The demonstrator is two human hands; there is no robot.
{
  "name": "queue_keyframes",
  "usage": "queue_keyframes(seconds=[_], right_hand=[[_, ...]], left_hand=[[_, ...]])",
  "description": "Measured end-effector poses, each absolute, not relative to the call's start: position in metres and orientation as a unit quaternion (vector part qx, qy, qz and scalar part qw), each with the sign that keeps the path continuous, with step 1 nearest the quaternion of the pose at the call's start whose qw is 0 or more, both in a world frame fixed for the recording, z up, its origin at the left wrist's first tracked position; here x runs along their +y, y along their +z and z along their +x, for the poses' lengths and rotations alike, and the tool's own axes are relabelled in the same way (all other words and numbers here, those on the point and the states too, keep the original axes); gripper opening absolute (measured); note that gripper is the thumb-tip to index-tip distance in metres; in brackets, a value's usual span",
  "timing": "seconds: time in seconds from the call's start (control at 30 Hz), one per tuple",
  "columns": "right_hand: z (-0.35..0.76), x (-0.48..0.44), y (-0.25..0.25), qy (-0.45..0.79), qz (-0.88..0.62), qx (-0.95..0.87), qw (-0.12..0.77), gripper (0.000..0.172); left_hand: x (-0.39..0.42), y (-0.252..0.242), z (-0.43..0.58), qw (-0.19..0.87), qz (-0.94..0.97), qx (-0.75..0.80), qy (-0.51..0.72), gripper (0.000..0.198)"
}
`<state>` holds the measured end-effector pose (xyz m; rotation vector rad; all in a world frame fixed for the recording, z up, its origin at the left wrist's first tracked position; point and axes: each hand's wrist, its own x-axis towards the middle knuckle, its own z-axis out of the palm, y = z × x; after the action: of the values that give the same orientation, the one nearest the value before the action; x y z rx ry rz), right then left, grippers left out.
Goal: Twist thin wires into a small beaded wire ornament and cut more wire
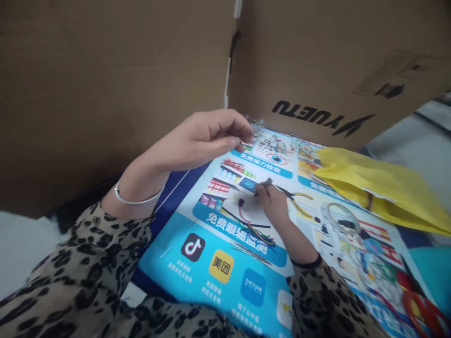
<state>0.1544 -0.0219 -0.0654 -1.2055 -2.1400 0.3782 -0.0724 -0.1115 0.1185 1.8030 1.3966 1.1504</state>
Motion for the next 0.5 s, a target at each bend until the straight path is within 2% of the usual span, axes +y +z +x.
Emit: queue_keyframes(seconds=[0.2,0.3,0.37,0.5], right_hand=[[0.153,-0.023,-0.067,0.172,-0.463,-0.794,0.353,0.056],[0.152,-0.024,-0.066,0.162,-0.459,-0.798,0.356,0.058],[0.153,-0.024,-0.066,0.162,-0.455,-0.799,0.357,0.057],[0.154,-0.022,-0.068,0.187,-0.452,-0.797,0.354,0.054]], left_hand=[[-0.117,0.114,-0.095,0.240,0.753,0.562,0.244,0.018],[-0.110,0.090,-0.098,0.190,0.778,0.578,0.158,0.013],[-0.116,0.067,-0.097,0.143,0.788,0.593,0.083,0.018],[-0.158,0.025,-0.092,0.148,0.772,0.616,-0.043,0.016]])
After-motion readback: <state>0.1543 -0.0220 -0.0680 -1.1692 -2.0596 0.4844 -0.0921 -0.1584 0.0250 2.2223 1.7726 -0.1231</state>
